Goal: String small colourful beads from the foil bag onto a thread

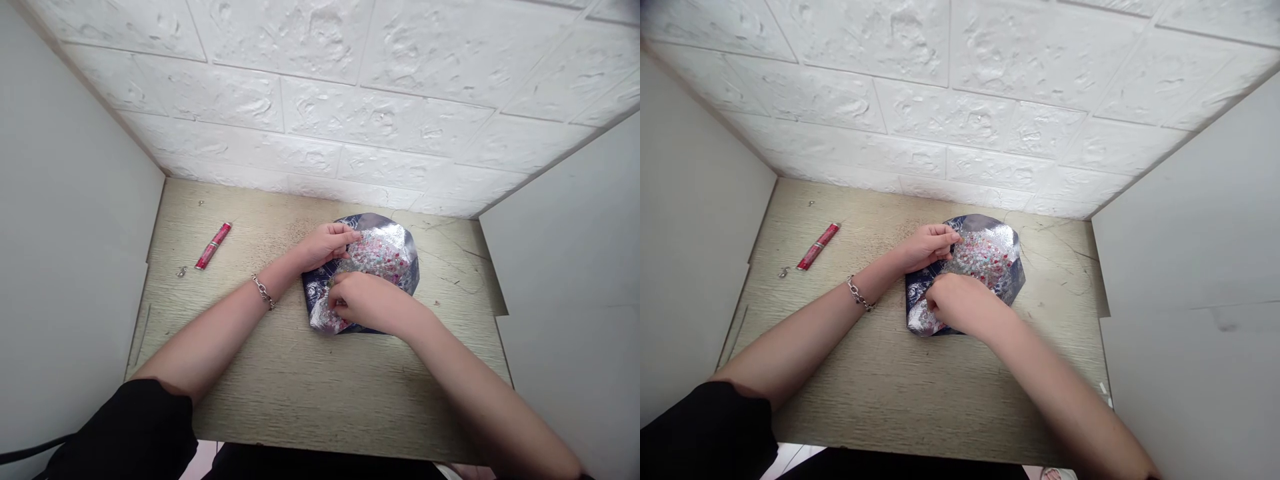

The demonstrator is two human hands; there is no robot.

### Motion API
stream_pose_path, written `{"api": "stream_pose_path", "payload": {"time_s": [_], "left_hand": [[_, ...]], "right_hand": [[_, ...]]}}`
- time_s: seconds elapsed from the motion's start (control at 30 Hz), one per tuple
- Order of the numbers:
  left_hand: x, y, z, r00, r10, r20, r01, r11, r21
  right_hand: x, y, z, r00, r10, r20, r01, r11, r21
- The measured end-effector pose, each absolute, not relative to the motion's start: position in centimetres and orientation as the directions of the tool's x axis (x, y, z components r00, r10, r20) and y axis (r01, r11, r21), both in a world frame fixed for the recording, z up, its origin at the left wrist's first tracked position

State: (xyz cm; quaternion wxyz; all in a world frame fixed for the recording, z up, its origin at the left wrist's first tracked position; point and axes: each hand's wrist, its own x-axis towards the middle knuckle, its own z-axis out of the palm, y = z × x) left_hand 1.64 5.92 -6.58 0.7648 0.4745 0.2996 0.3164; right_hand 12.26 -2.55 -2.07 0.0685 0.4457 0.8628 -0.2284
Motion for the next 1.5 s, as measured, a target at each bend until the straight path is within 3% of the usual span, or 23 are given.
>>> {"api": "stream_pose_path", "payload": {"time_s": [0.4, 0.6, 0.7, 0.8, 0.9, 0.97, 1.03, 1.13, 1.2, 1.5], "left_hand": [[1.6, 5.9, -6.6, 0.617, 0.769, -0.167, -0.208, 0.364, 0.908], [1.6, 5.9, -6.6, 0.618, 0.768, -0.169, -0.211, 0.369, 0.905], [1.5, 6.0, -6.8, 0.619, 0.768, -0.163, -0.222, 0.370, 0.902], [1.5, 6.1, -6.9, 0.630, 0.762, -0.149, -0.242, 0.374, 0.895], [1.5, 6.1, -6.8, 0.630, 0.761, -0.153, -0.258, 0.391, 0.884], [1.5, 6.1, -6.8, 0.623, 0.764, -0.167, -0.251, 0.398, 0.882], [1.5, 6.1, -6.8, 0.621, 0.765, -0.172, -0.244, 0.397, 0.885], [1.5, 6.1, -6.7, 0.628, 0.761, -0.164, -0.241, 0.390, 0.889], [1.4, 6.0, -6.6, 0.632, 0.757, -0.166, -0.234, 0.390, 0.890], [1.6, 5.8, -6.5, 0.623, 0.767, -0.153, -0.193, 0.341, 0.920]], "right_hand": [[11.1, -3.2, -2.2, -0.535, 0.780, -0.325, 0.843, 0.520, -0.138], [10.5, -4.0, -2.3, -0.517, 0.787, -0.336, 0.851, 0.516, -0.101], [11.6, -3.4, -1.8, -0.534, 0.797, -0.281, 0.845, 0.498, -0.193], [14.2, -1.5, -1.1, -0.518, 0.832, -0.200, 0.808, 0.400, -0.432], [16.8, 0.9, -1.7, -0.383, 0.922, -0.056, 0.665, 0.233, -0.709], [17.7, 2.2, -2.9, -0.237, 0.972, 0.001, 0.437, 0.107, -0.893], [17.7, 3.0, -4.3, -0.127, 0.992, 0.019, 0.153, 0.039, -0.988], [16.6, 3.2, -5.8, -0.021, 1.000, -0.019, -0.166, -0.023, -0.986], [15.8, 2.9, -6.3, 0.004, 0.999, -0.052, -0.296, -0.049, -0.954], [14.5, 2.2, -6.8, -0.044, 0.976, -0.215, -0.542, -0.204, -0.815]]}}
